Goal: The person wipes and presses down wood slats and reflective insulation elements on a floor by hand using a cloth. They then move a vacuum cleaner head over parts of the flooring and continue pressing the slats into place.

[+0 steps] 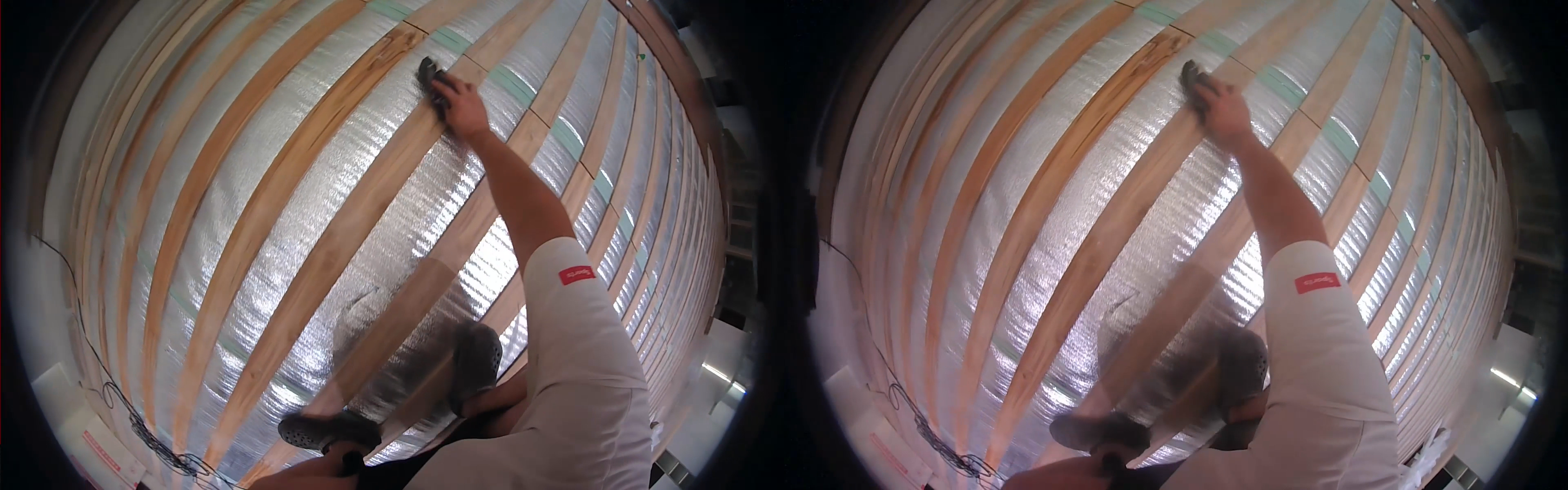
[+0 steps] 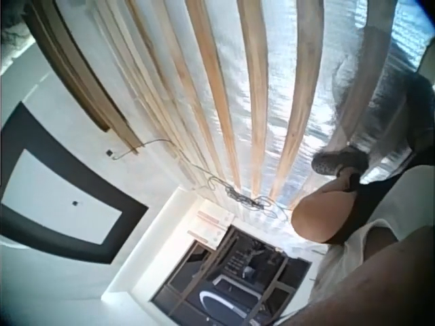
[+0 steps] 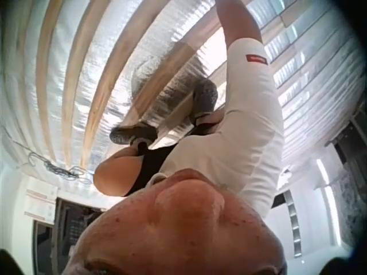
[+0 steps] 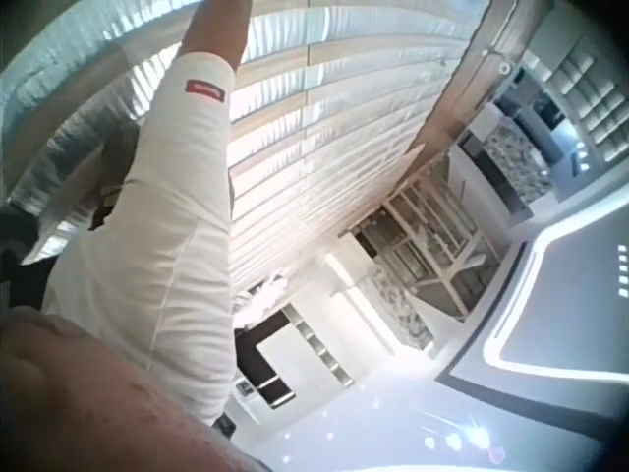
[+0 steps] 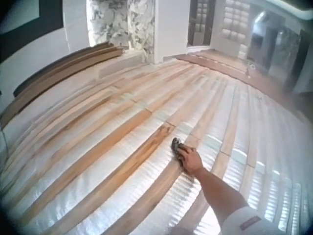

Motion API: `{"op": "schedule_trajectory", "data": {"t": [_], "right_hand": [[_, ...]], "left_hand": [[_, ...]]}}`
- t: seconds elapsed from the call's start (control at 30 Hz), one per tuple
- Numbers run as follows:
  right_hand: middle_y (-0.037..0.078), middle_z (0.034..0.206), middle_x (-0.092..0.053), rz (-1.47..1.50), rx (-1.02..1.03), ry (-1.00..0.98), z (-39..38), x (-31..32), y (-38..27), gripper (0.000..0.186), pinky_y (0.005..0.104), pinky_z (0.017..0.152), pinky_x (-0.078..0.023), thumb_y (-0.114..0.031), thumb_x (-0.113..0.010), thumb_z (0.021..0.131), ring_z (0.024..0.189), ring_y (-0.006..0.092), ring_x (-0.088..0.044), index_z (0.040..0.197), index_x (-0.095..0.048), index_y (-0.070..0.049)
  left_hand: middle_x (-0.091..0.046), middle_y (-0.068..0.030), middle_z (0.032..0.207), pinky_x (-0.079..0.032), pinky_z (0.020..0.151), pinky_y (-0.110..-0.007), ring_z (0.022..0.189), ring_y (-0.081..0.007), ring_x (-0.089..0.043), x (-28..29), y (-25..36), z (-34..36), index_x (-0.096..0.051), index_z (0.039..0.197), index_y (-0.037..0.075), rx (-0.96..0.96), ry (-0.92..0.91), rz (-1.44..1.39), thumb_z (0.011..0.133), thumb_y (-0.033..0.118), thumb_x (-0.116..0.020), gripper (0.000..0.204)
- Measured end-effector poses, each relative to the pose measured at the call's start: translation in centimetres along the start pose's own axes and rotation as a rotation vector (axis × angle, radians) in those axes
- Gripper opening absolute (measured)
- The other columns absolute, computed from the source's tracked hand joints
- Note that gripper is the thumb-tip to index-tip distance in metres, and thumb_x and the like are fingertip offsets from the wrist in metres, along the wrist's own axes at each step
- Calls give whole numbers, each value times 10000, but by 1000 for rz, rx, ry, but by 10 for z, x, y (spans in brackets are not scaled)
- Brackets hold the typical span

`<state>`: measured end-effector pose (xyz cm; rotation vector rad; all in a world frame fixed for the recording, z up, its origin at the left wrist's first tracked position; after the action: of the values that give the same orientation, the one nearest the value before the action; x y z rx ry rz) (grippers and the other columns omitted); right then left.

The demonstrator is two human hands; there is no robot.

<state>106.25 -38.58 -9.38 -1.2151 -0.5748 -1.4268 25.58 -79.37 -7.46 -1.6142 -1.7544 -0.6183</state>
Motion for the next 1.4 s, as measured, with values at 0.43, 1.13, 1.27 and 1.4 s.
{"op": "schedule_trajectory", "data": {"t": [0.43,1.13,1.27,1.4], "right_hand": [[123,1433,-555,-116,-10,-46,55,7,96,638,455,1027,-499,-35,-661,786,1114,402,-569,1388,-629,-247],[98,1262,-599,469,751,-421,-221,66,-98,349,427,851,-520,-140,-688,832,985,318,-589,1180,-688,-117],[111,1210,-609,384,735,-360,-207,83,-34,264,445,819,-538,-123,-636,877,1031,320,-624,1137,-683,-111],[139,1094,-699,156,324,-201,-121,106,135,291,488,784,-558,-90,-694,852,888,387,-671,1142,-688,-115]], "left_hand": [[-623,-154,1398,-436,1034,-592,1251,-402,-592,66,171,25,-630,1335,103,-259,-517,491,990,608,-337,677],[-515,-165,1529,-325,1187,-518,1414,-359,-473,12,120,31,-567,1423,42,-458,-509,677,979,571,-392,713],[-531,-167,1505,-340,1172,-510,1394,-359,-488,18,119,15,-574,1414,43,-432,-538,650,984,547,-405,683],[-547,-168,1481,-354,1158,-502,1374,-358,-504,18,123,4,-580,1405,45,-418,-550,634,989,522,-418,653]]}}
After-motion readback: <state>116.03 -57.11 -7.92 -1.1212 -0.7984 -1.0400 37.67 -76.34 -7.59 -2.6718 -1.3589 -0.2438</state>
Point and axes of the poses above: each hand's wrist, its own z-axis towards the middle knuckle, its own x-axis out of the back of the hand, y = z × x, the point moved 5 cm from there along z, towards the middle knuckle
